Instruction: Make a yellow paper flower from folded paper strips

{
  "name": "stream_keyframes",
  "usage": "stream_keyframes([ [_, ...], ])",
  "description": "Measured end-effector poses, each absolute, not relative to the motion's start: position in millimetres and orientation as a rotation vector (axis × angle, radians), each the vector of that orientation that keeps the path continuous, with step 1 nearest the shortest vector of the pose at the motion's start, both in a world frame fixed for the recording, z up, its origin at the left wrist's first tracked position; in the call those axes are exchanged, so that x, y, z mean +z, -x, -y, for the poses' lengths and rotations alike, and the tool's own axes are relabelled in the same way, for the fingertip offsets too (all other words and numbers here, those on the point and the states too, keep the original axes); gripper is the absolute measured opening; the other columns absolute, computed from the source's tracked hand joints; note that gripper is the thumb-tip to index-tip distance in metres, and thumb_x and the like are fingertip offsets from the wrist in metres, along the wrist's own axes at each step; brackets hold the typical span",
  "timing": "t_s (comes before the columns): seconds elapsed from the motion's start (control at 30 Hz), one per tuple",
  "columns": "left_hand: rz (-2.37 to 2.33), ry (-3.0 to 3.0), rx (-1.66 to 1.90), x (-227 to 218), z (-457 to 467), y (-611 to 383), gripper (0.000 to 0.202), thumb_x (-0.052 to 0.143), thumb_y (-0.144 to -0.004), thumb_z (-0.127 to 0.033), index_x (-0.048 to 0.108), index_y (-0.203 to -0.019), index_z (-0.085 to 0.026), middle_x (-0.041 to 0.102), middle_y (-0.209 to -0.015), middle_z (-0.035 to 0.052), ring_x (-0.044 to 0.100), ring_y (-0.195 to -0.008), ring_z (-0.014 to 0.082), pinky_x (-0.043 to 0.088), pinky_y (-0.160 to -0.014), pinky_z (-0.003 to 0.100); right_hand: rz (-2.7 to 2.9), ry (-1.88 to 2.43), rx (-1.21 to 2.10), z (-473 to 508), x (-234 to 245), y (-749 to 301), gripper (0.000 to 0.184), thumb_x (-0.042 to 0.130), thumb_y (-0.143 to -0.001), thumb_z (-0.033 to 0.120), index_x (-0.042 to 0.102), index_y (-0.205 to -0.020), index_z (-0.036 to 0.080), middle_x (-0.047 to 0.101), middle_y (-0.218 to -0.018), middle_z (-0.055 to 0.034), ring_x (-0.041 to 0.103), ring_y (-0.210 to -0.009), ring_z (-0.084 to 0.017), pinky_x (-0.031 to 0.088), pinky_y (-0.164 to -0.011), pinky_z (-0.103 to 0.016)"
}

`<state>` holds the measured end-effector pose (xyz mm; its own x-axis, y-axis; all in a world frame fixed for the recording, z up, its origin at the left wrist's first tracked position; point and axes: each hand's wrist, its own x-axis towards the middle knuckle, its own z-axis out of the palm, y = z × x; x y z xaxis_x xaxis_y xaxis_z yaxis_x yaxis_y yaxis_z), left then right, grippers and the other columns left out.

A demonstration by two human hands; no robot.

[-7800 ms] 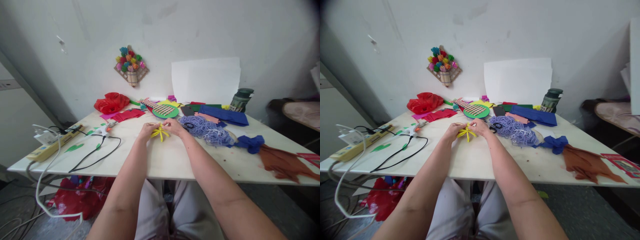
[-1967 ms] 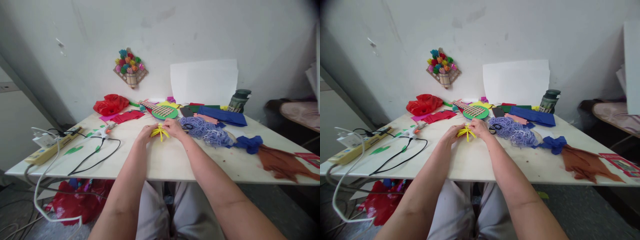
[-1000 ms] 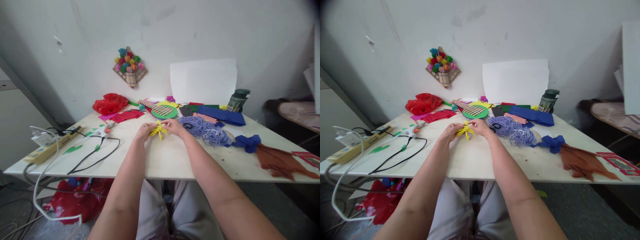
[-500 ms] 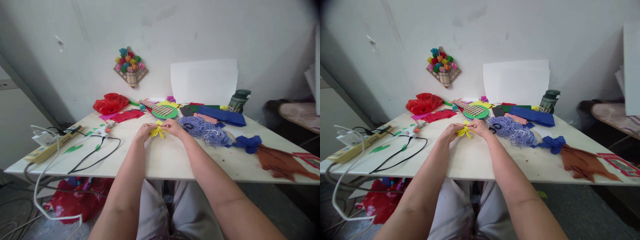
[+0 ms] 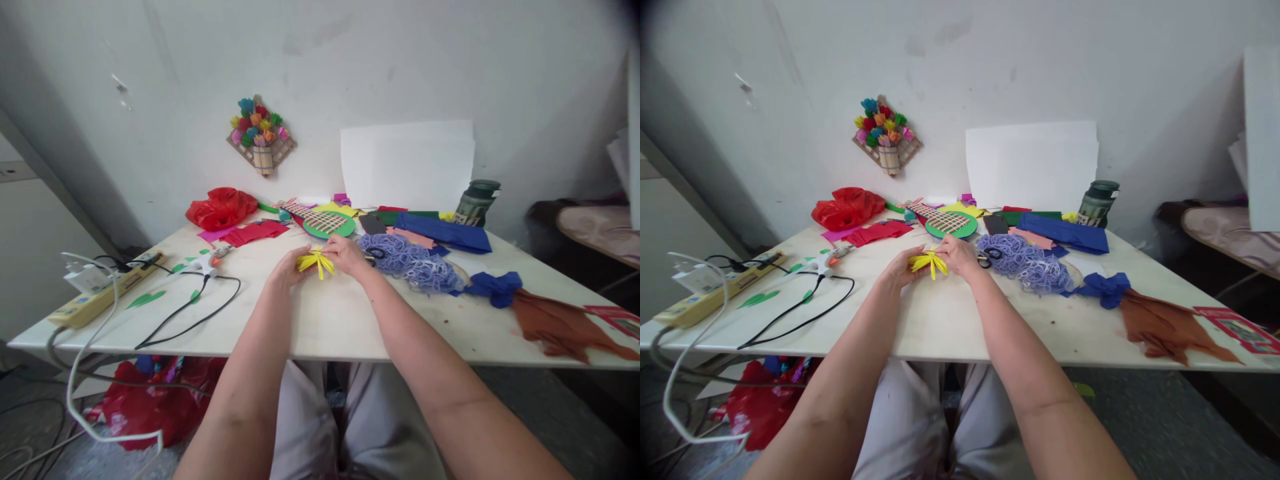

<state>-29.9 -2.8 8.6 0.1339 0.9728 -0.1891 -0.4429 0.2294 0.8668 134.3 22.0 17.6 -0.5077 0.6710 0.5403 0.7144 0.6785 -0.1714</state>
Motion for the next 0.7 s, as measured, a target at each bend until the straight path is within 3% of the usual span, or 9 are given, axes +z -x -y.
stream_keyframes([
  [0.37, -0.919, -0.701, 1.164, 3, -5, 31, 0.007, 0.057, -0.07, -0.013, 0.06, -0.077, -0.011, 0.065, -0.072, 0.0069, 0.062, -0.063, 0.0143, 0.051, -0.059, 0.024, 2.412, 1.057, -0.337, -7, 23, -128, 0.032, 0.036, -0.087, 0.031, 0.066, -0.092, 0.024, 0.058, -0.099, -0.0059, 0.053, -0.07, -0.013, 0.029, -0.056, -0.024],
  [0.5, -0.918, -0.875, 1.249, 0, -4, 33, 0.008, 0.063, -0.065, -0.014, 0.063, -0.071, -0.009, 0.065, -0.07, 0.0074, 0.06, -0.061, 0.0142, 0.05, -0.06, 0.024, 2.32, 1.022, -0.178, -16, 15, -130, 0.028, 0.042, -0.084, 0.034, 0.067, -0.092, 0.026, 0.057, -0.096, -0.0043, 0.053, -0.076, -0.014, 0.033, -0.057, -0.023],
  [0.7, -0.817, -1.104, 1.273, -2, -2, 37, 0.021, 0.071, -0.056, -0.021, 0.066, -0.071, -0.007, 0.065, -0.067, 0.0084, 0.059, -0.061, 0.0154, 0.046, -0.062, 0.027, 2.193, 0.94, 0.257, -32, 6, -136, 0.025, 0.053, -0.076, 0.022, 0.067, -0.096, 0.025, 0.058, -0.094, -0.0024, 0.051, -0.069, -0.009, 0.039, -0.06, -0.02],
])
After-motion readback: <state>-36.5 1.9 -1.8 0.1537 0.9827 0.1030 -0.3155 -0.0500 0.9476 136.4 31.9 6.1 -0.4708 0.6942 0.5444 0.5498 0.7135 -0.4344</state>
